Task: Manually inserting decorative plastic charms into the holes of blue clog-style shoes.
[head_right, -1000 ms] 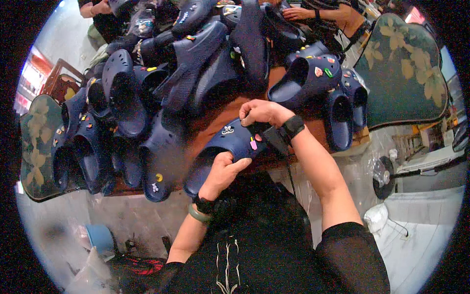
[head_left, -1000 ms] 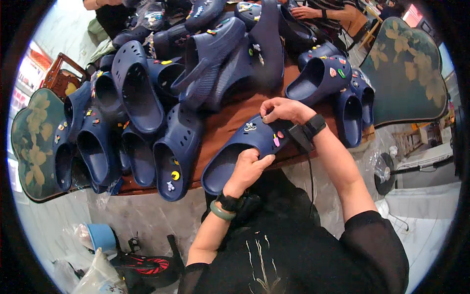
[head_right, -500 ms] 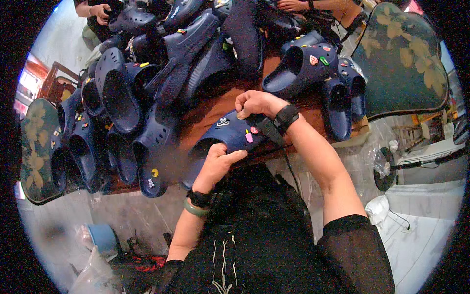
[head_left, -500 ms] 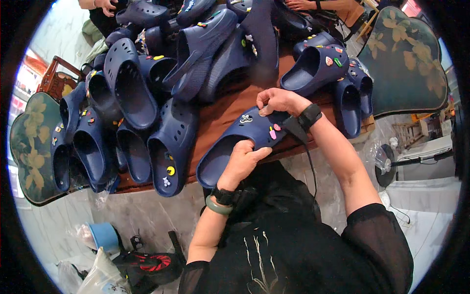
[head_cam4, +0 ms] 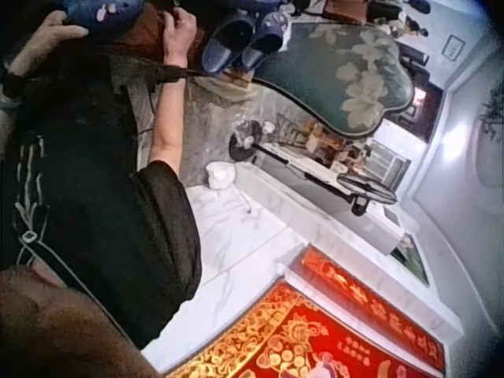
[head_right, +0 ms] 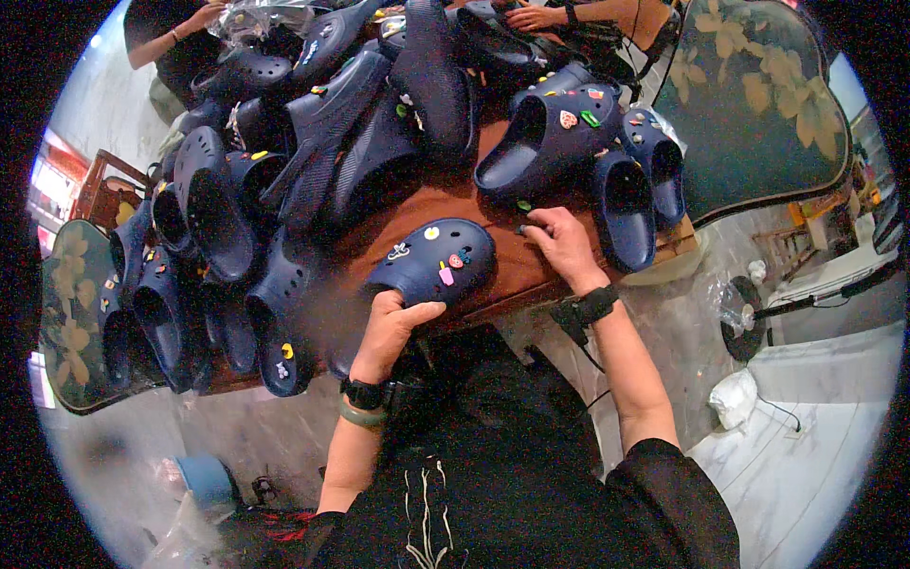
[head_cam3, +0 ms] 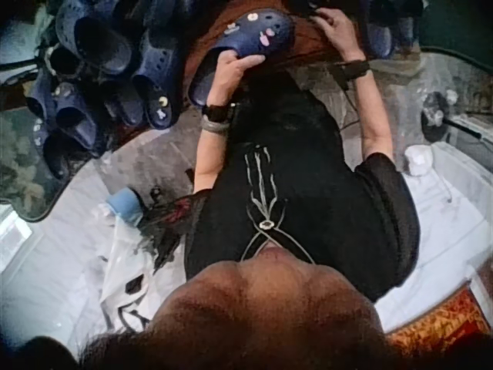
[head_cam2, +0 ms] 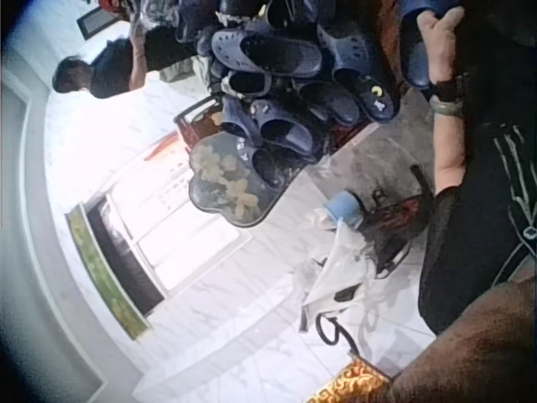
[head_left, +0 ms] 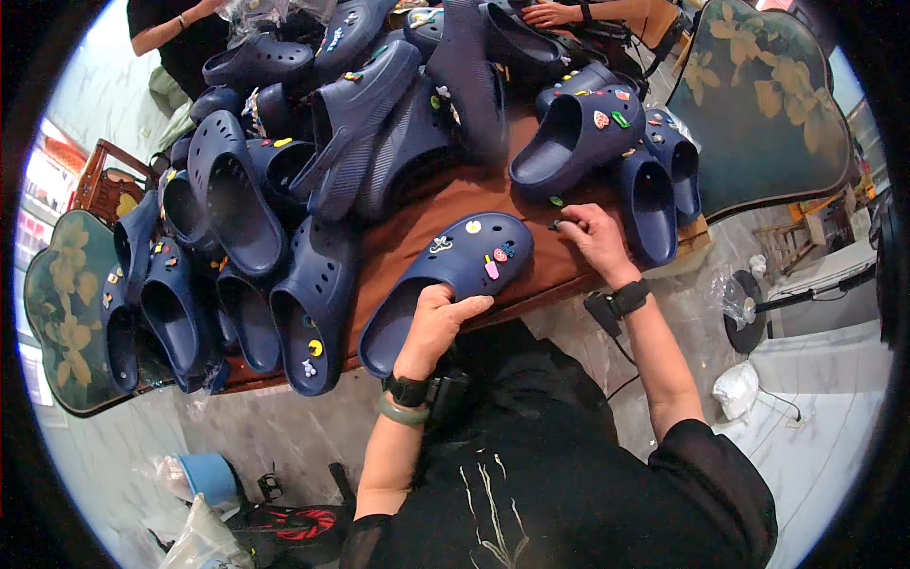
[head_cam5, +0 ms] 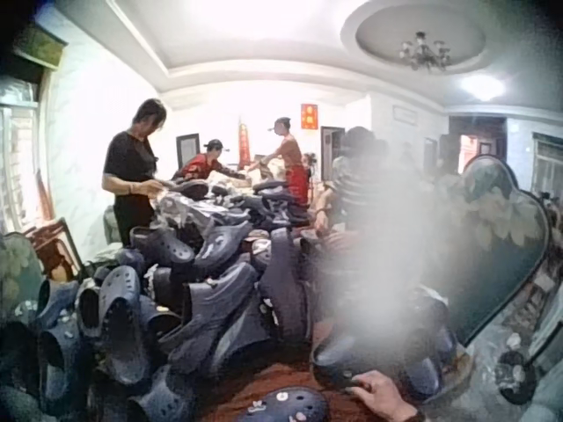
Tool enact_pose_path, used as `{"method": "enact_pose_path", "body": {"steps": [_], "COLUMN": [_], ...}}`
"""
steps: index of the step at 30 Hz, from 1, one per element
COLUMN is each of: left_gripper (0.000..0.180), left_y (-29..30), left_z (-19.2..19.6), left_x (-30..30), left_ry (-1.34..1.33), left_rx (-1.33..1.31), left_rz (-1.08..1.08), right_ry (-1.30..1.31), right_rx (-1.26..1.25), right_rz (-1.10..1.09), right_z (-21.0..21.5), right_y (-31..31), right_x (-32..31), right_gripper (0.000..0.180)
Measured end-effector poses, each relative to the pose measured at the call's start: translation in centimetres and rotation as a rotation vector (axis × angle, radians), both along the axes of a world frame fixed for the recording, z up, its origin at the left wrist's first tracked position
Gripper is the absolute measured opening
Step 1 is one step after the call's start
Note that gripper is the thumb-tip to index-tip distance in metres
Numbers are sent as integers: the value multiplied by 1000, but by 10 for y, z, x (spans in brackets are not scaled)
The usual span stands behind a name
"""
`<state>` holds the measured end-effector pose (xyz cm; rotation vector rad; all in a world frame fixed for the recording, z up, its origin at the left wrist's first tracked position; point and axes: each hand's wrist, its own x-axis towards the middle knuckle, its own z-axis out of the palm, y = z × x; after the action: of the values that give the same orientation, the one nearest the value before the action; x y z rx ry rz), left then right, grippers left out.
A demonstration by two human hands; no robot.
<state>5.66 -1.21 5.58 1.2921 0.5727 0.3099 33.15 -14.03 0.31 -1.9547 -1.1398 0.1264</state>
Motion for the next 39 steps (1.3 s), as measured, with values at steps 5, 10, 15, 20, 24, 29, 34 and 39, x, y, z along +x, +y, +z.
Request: {"method": "enact_pose_path", "body": {"steps": [5,10,15,20,24,29,34,39], "left_gripper": [27,27,28,25,23,23,21,18], "left_y": [-3,-5,-6,-11,-12,-9,-6,-8], "left_z": [-3,-3,5,0,1,3,-6,-10], "left_x": [2,2,1,0,0,-1,-1,4], "left_ry": [-13,-6,18,27,1,2,-22,-68], "left_rx": [50,76,76,209,191,111,142,303], "left_rz": [77,81,88,88,78,62,62,105], "right_ry": [-170,-38,344,1030,1148,1101,1191,1131], "right_rx": [7,156,185,113,104,83,93,-31], "right_rz": [-7,-6,202,204,238,232,250,250], "right_z": [-12,6,45,42,49,46,43,42], "right_y": [5,-3,-10,4,5,5,6,12], "right_x": [-9,-39,-108,-145,-143,-145,-143,-136], "right_gripper": [17,12,15,13,16,17,18,21]}}
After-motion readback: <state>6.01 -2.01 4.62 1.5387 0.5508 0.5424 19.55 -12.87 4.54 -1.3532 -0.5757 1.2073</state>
